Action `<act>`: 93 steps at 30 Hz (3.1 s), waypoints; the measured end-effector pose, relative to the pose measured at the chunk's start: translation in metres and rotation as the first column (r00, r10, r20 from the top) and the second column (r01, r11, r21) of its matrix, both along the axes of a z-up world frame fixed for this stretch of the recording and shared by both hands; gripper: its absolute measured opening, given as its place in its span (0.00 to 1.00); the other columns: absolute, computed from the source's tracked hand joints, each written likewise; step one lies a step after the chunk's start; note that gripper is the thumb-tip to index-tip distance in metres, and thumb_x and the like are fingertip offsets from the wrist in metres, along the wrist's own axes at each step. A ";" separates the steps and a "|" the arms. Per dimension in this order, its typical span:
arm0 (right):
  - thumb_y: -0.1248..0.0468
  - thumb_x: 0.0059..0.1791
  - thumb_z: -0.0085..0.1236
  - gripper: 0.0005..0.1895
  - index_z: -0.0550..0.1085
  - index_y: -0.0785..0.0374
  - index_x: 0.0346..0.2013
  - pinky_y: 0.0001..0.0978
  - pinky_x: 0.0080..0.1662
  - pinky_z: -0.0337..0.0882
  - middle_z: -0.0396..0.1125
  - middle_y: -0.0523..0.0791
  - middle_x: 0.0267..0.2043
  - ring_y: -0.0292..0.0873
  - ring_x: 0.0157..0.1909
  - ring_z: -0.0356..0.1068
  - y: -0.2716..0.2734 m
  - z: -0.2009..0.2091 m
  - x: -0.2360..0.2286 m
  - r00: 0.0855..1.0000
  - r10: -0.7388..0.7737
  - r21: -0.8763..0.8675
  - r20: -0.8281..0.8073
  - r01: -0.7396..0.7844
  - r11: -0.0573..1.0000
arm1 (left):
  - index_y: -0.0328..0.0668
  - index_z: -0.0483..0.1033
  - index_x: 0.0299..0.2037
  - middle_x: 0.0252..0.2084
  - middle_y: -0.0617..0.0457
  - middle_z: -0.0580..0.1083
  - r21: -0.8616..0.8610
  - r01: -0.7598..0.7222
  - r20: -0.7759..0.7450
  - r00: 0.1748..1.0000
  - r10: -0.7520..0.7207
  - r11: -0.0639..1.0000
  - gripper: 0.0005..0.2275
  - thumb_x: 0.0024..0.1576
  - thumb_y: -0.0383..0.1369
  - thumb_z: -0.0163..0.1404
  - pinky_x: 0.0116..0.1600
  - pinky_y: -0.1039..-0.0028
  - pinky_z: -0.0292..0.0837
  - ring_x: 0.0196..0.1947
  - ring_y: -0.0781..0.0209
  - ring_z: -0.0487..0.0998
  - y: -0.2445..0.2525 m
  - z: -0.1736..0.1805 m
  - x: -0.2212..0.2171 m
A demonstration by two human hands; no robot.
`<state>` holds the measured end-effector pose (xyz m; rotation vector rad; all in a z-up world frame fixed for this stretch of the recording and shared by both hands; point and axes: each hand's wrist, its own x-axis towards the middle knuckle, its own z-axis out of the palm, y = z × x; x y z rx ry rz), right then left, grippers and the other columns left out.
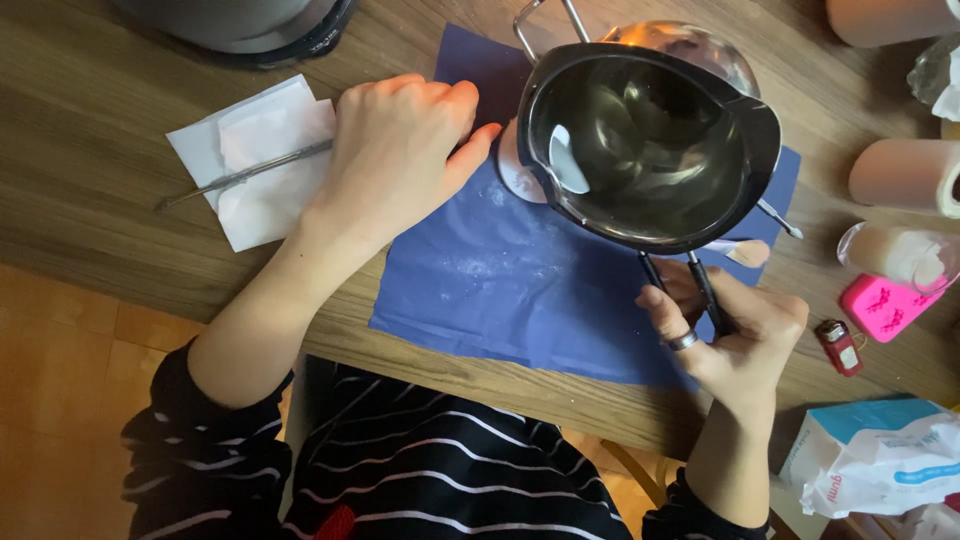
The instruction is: Preparing a mold with pigment and then pouring and stirring melted wax into it.
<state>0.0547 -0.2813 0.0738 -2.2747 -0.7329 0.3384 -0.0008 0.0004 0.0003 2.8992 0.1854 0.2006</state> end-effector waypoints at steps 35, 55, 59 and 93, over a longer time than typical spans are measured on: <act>0.66 0.45 0.51 0.11 0.67 0.74 0.36 0.18 0.14 0.51 0.63 0.50 0.20 0.34 0.08 0.50 -0.037 -0.013 0.027 0.873 -0.145 0.454 -0.467 0.377 0.808 | 0.49 0.58 0.20 0.15 0.59 0.61 -0.036 0.011 -0.004 1.000 -0.011 0.999 0.20 0.59 0.43 0.55 0.18 0.68 0.53 0.15 0.59 0.63 0.000 0.002 -0.001; 0.67 0.40 0.53 0.14 0.70 0.74 0.36 0.17 0.11 0.50 0.67 0.55 0.23 0.33 0.07 0.51 -0.057 -0.004 0.024 0.757 -0.140 0.504 -0.638 0.548 0.668 | 0.48 0.59 0.21 0.15 0.64 0.56 -0.181 0.058 0.139 0.990 -0.033 0.982 0.16 0.59 0.33 0.53 0.22 0.73 0.52 0.16 0.66 0.57 -0.010 0.025 0.004; 0.69 0.39 0.54 0.16 0.68 0.79 0.37 0.20 0.11 0.57 0.62 0.58 0.15 0.36 0.07 0.57 -0.042 0.006 0.015 0.735 -0.125 0.548 -0.666 0.597 0.586 | 0.49 0.58 0.15 0.13 0.57 0.56 0.085 0.412 0.470 0.786 -0.401 0.907 0.17 0.55 0.31 0.50 0.21 0.73 0.60 0.13 0.59 0.62 -0.051 0.038 0.004; 0.74 0.41 0.58 0.13 0.74 0.69 0.41 0.24 0.35 0.70 0.70 0.48 0.26 0.34 0.27 0.68 0.017 -0.100 -0.016 0.765 0.261 0.760 -0.589 0.414 0.501 | 0.50 0.79 0.24 0.25 0.52 0.77 0.527 0.720 -0.103 0.582 -0.807 0.452 0.08 0.46 0.22 0.52 0.50 0.51 0.52 0.31 0.52 0.73 -0.387 0.000 0.172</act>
